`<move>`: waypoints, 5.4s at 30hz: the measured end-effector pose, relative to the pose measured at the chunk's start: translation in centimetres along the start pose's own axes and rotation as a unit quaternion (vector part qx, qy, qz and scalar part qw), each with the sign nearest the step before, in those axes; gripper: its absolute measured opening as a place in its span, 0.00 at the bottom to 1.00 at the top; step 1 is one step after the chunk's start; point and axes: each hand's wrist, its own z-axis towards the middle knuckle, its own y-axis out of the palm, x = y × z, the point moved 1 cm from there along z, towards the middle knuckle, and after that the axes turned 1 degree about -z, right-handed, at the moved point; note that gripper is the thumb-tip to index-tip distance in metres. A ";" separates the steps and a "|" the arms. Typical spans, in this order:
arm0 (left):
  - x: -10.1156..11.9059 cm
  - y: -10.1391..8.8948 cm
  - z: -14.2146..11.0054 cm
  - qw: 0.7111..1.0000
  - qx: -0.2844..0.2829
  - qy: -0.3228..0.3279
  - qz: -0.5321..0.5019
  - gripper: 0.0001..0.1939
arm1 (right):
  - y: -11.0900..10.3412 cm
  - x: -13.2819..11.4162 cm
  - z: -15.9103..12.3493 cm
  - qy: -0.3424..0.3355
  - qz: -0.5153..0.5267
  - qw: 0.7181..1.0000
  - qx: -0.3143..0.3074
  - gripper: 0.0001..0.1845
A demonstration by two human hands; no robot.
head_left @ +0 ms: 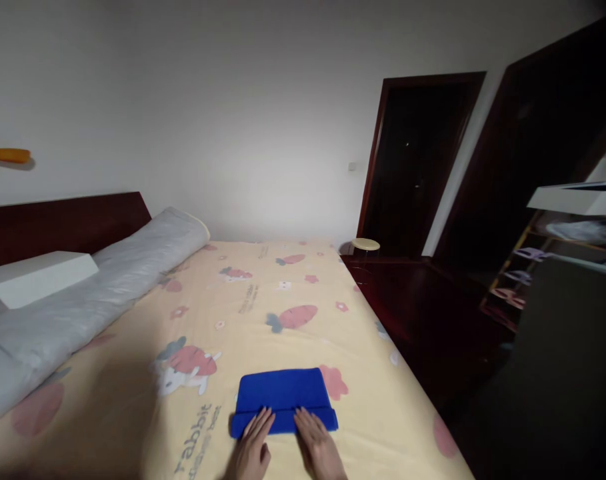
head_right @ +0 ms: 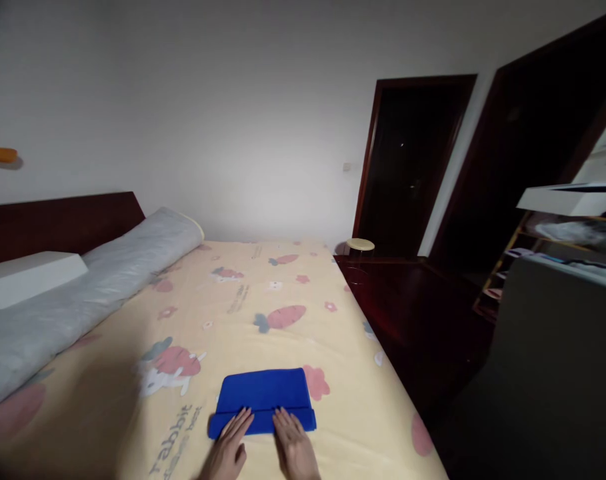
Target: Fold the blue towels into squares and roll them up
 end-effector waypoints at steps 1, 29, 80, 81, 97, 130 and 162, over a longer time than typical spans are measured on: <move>-0.8 -0.4 -0.3 1.000 0.006 -0.014 0.000 0.44 | -0.4 1.0 -0.6 0.024 -0.006 1.000 0.008 0.29; 0.9 -5.9 -0.8 0.933 -0.022 -0.352 0.070 0.21 | -6.2 0.5 0.9 0.249 0.014 0.968 -0.038 0.17; 2.4 -1.0 -0.2 0.988 -0.075 -0.134 0.029 0.34 | 1.1 1.5 0.6 0.015 -0.007 1.000 0.020 0.30; 1.4 -1.2 -0.7 0.988 -0.061 -0.136 0.040 0.34 | 0.8 2.2 0.3 0.023 -0.008 1.000 0.012 0.29; -0.7 -6.1 -1.1 0.951 -0.125 -0.283 0.008 0.43 | -3.6 4.4 -0.9 0.094 0.010 0.993 0.066 0.25; 5.4 -3.2 3.9 0.971 -0.164 -0.173 -0.021 0.42 | -0.1 -1.9 2.8 0.009 0.020 1.000 0.010 0.40; -0.1 -6.4 1.5 0.961 -0.168 -0.216 0.047 0.37 | -5.5 3.9 1.2 0.132 0.051 0.983 -0.117 0.38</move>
